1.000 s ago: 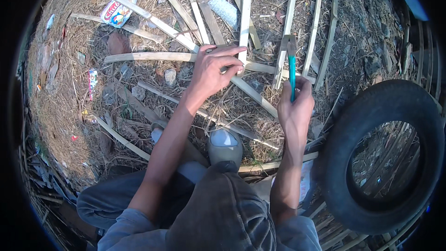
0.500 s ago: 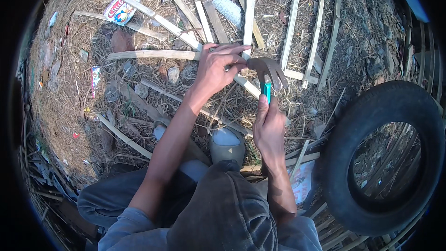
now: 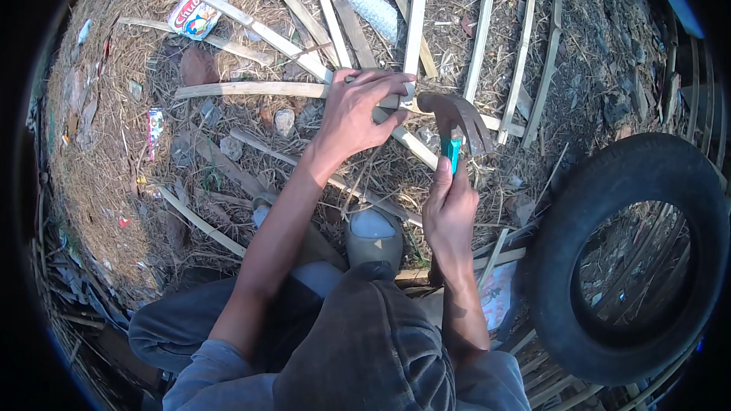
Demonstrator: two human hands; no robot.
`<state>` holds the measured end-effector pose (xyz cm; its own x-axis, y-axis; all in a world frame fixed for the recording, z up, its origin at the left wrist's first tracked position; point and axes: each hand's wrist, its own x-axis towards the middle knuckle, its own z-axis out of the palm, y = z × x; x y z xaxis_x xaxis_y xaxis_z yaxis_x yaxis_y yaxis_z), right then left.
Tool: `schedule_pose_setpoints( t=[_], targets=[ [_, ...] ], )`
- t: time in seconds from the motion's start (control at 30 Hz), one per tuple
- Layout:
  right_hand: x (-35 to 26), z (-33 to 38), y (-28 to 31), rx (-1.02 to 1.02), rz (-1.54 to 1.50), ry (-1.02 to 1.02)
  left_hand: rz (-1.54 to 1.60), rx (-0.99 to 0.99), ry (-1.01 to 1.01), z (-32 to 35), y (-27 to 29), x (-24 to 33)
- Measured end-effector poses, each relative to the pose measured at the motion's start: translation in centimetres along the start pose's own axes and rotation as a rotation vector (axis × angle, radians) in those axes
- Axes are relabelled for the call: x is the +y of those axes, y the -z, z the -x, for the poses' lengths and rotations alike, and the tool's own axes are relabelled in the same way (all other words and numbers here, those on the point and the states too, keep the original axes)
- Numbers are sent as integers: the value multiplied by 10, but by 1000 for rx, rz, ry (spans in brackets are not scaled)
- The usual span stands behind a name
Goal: The person assembles a bamboo lattice by hand, using a hammer to drive small nails into the overlapping joints of thin bamboo strips.
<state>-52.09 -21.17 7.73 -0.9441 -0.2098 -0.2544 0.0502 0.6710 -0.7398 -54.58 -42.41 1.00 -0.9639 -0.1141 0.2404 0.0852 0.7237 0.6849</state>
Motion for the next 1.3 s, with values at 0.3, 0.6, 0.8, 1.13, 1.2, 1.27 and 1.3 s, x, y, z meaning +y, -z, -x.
schedule_pose_setpoints(
  t=[0.3,0.6,0.8,1.13,1.2,1.27,1.3],
  targets=[
    [8,9,-8,-2,-71,-66,-85,-66,-94,-2,1,-6],
    [8,-27,-15,169,35,-7,70,92,47,1,0,-3],
    [17,-56,-25,178,49,-6,-117,-13,143,1,1,8],
    [19,-34,-40,169,84,10,-130,-218,167,-9,9,2],
    [17,-34,-37,170,72,5,-100,-270,209,-14,12,4],
    [18,-34,-35,174,63,0,-69,-320,255,-19,16,8],
    [21,-34,-35,190,69,24,-66,-321,252,-22,18,11]
  ],
)
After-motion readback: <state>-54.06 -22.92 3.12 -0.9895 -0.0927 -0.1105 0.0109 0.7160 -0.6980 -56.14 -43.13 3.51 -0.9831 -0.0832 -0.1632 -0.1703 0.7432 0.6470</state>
